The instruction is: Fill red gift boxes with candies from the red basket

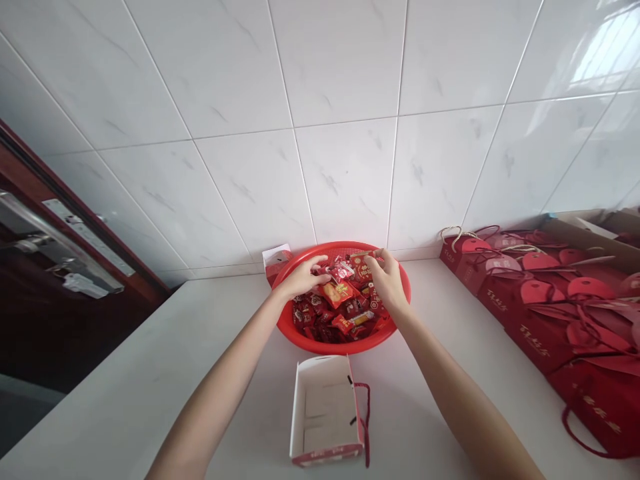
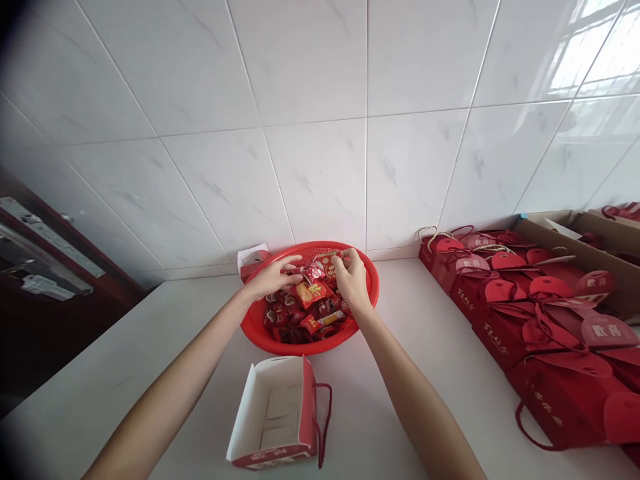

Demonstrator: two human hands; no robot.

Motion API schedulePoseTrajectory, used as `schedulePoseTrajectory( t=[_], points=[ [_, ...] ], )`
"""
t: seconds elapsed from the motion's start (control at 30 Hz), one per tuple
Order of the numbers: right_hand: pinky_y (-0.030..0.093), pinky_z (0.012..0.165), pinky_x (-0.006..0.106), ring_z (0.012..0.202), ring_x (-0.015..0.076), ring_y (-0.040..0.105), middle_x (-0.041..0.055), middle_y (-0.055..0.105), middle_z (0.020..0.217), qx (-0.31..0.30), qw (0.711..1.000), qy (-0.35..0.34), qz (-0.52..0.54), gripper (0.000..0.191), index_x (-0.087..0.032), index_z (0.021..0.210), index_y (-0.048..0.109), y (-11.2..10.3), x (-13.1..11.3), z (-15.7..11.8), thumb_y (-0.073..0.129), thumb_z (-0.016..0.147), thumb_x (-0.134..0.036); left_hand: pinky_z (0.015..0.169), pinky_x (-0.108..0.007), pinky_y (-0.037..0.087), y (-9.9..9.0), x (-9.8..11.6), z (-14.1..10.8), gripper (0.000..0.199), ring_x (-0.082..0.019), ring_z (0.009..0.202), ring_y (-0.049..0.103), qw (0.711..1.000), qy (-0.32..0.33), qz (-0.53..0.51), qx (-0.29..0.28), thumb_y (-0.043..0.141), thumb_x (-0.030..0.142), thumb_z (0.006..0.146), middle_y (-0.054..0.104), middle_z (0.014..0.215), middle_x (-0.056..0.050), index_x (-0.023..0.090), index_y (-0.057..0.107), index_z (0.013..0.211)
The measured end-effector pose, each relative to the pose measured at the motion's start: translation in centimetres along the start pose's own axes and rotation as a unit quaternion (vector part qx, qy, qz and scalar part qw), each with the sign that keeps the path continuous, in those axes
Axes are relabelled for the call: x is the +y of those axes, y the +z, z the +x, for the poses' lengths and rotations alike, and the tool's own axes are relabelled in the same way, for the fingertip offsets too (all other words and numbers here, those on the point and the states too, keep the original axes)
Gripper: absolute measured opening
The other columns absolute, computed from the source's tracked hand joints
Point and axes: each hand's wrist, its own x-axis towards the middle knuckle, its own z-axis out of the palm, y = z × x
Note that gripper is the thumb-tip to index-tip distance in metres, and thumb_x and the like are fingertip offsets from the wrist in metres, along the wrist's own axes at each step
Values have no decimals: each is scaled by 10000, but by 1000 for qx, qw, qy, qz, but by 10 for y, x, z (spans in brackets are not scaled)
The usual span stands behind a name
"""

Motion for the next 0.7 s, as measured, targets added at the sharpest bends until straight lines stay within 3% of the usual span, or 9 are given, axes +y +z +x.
schedulePoseTrajectory(
  t=[0.07,0.2,0.33,0.53,0.6,0.7],
  points=[
    [337,482,259,503,133,421,-64,482,569,-3,1000,4,3,197,-240,808,476,0,0,0,557,819,-419,826,-366,601,1,-3,-1,676,-276,1110,664,1000,-25,-7,-4,761,275,752,621,1360,-128,203,554,1391],
    [371,491,271,526,159,500,-35,558,599,-23,1000,10,10,197,-235,850,520,0,-1,0,543,829,-430,868,-361,594,-3,-8,-4,549,-255,1057,683,999,29,0,22,787,189,661,670,1298,-91,196,683,1200],
    [390,498,272,547,163,521,-12,609,650,-30,1000,-1,7,202,-226,850,559,1,-1,-1,540,828,-427,789,-390,608,-10,-13,-6,492,-254,902,723,998,54,-19,16,794,241,627,715,1198,-111,181,715,1108],
    [358,469,263,499,145,467,-22,582,619,-37,999,6,11,232,-222,856,565,2,-1,0,544,817,-450,1004,-413,533,-14,-16,-20,419,-263,1133,672,988,147,-35,-23,704,329,732,718,1216,-112,166,706,1117],
    [375,484,265,521,149,480,-19,587,639,-42,999,4,13,235,-220,861,564,1,-1,0,543,811,-449,989,-390,540,-16,-14,-26,394,-253,1115,679,988,148,-10,-42,657,322,773,732,1191,-103,163,706,1130],
    [380,511,264,546,145,466,-25,548,626,-48,999,-11,7,233,-214,815,557,1,-1,0,530,807,-446,882,-332,564,-21,-10,-35,271,-233,957,721,984,118,115,-66,574,230,789,781,1021,-57,178,758,981]
  ],
)
